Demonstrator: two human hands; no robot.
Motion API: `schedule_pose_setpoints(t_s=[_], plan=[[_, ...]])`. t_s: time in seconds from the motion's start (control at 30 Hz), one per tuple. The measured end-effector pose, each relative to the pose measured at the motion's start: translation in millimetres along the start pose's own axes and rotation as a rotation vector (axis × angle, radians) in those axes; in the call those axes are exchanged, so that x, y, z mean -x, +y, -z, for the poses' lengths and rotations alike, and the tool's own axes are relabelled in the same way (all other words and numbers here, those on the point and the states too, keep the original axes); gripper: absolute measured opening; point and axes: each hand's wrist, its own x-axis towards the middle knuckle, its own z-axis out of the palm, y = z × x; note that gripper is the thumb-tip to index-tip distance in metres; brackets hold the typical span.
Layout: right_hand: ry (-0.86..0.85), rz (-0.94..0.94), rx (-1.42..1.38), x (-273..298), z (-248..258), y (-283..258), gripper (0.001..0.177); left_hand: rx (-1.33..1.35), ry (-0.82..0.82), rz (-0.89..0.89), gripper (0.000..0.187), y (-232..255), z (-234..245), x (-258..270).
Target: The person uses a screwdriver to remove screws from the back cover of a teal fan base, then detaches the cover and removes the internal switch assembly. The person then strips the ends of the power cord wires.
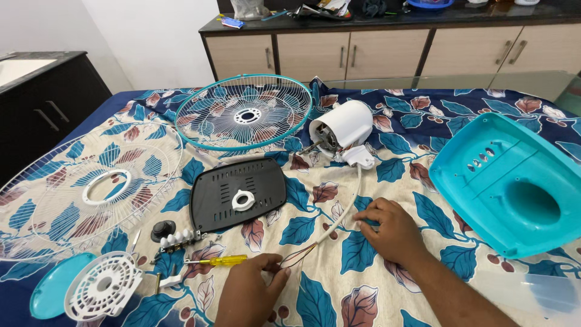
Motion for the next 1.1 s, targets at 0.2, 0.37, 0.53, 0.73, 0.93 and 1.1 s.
schedule_pose_setpoints(t_s=[0.2, 0.37, 0.53, 0.73, 0.93, 1.1], plan=[[0.03, -0.01, 0.01, 4.0, -3.0, -0.4, 0.017, -0.118, 0.311, -0.604, 0.041, -50.6, 5.1, -8.5], [0.029, -0.007, 0.064, 5.7, -1.3, -5.5, 0.018, -0.028, 0.485, -0.296, 0.035, -82.7, 35.0, -6.6], [-0.006, -0.198, -0.071, -1.9, 0.8, -27.2, 0.021, 0.017, 0.717, -0.056, 0.027, -114.8, 81.9, -2.9], [-0.044, 0.047, -0.143, -6.0, -14.5, -90.2, 0.02, -0.037, 0.972, -0.267, 0.028, -155.9, 104.4, -16.0], [-0.231, 0.3, -0.104, -10.2, -52.9, -148.6, 0.037, -0.086, 0.896, -0.3, 0.027, -166.1, 91.6, -25.2], [-0.199, 0.313, -0.039, -9.1, -74.9, -161.4, 0.038, -0.123, 0.838, -0.263, 0.027, -164.4, 93.0, -24.5]])
